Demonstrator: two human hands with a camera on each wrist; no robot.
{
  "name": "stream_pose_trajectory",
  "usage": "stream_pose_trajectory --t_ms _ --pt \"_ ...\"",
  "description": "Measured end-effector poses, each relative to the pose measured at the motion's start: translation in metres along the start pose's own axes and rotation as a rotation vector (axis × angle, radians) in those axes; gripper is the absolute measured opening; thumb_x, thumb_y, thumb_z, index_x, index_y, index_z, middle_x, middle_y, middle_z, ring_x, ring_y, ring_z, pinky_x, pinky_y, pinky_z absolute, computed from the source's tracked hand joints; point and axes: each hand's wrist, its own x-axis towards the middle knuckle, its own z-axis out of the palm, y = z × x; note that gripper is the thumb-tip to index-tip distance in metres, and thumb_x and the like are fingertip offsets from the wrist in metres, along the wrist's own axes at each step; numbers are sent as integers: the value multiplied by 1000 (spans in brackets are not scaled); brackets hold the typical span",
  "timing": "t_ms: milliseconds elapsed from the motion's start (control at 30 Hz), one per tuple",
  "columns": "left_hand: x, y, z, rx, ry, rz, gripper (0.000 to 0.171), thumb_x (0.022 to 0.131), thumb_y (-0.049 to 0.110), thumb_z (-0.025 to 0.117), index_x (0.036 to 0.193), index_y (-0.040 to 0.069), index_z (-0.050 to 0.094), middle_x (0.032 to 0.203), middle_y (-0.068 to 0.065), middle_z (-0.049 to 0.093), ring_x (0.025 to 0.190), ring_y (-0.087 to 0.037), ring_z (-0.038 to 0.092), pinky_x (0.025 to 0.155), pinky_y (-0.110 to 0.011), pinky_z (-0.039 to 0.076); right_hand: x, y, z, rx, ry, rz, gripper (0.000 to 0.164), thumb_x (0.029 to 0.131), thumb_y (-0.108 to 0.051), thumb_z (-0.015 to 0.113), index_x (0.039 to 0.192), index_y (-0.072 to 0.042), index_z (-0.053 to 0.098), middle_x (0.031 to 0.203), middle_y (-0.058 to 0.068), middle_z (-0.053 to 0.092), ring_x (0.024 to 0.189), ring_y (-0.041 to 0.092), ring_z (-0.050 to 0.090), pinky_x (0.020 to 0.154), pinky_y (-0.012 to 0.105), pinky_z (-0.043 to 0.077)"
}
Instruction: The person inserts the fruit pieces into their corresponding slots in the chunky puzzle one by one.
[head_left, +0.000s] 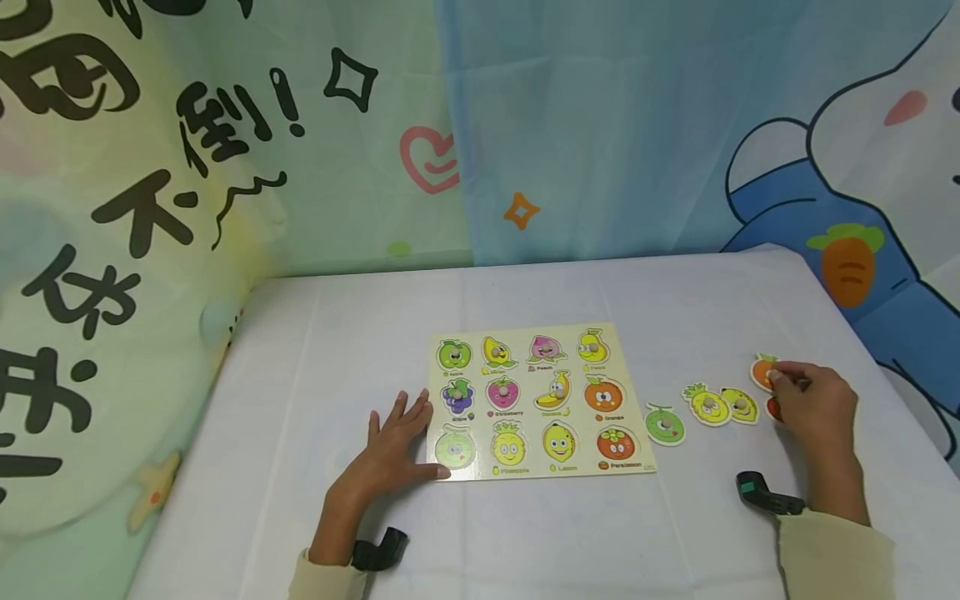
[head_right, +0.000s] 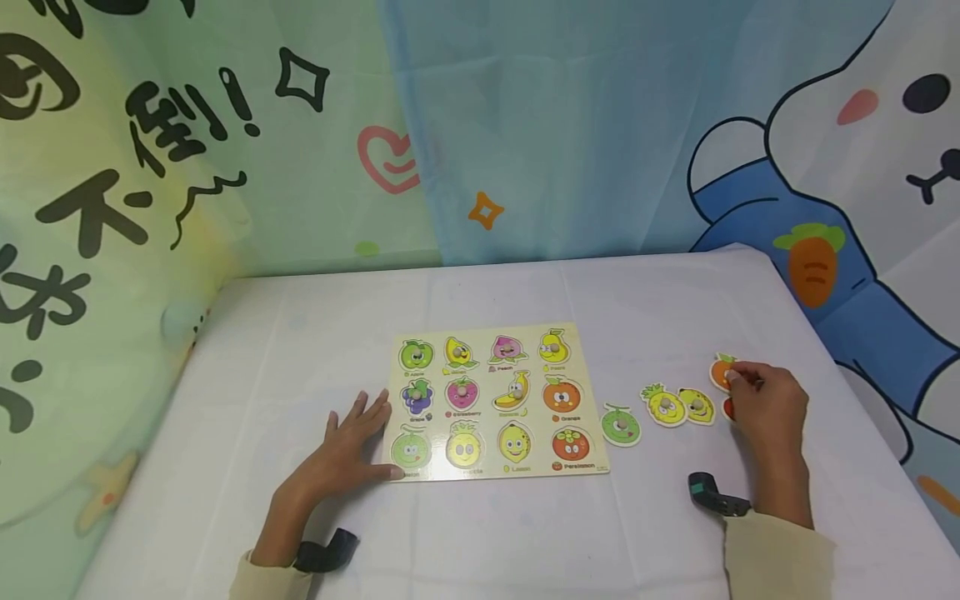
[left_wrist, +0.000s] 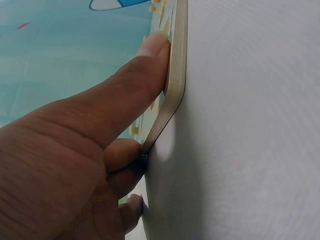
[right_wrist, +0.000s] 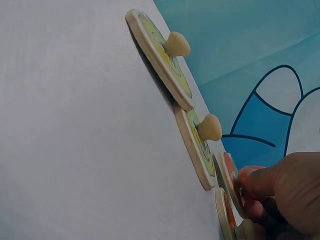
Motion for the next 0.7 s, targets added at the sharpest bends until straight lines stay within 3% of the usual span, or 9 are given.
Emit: stream_pose_trajectory --t_ms 233,533,700 --pt "0 -1 1 4 -3 -5 100 69 38 87 150 7 36 159 0 22 148 -28 4 112 -62 -4 -3 -12 0 0 36 2 45 104 -25 44 138 4 50 128 28 43 103 38 45 51 20 42" --pt "0 2 1 16 -7 -35 102 69 38 87 151 11 34 159 2 20 148 -26 2 113 -60 -5 -8 -26 1 3 34 -45 45 103 -26 47 138 3 51 125 26 46 102 38 45 48 20 44" --pt "-1 3 0 6 -8 -34 102 69 38 87 151 10 35 160 2 20 148 -26 3 113 -60 -6 -15 -37 1 9 36 -82 46 102 -30 49 136 1 54 124 25 51 101 35 46 58 25 43"
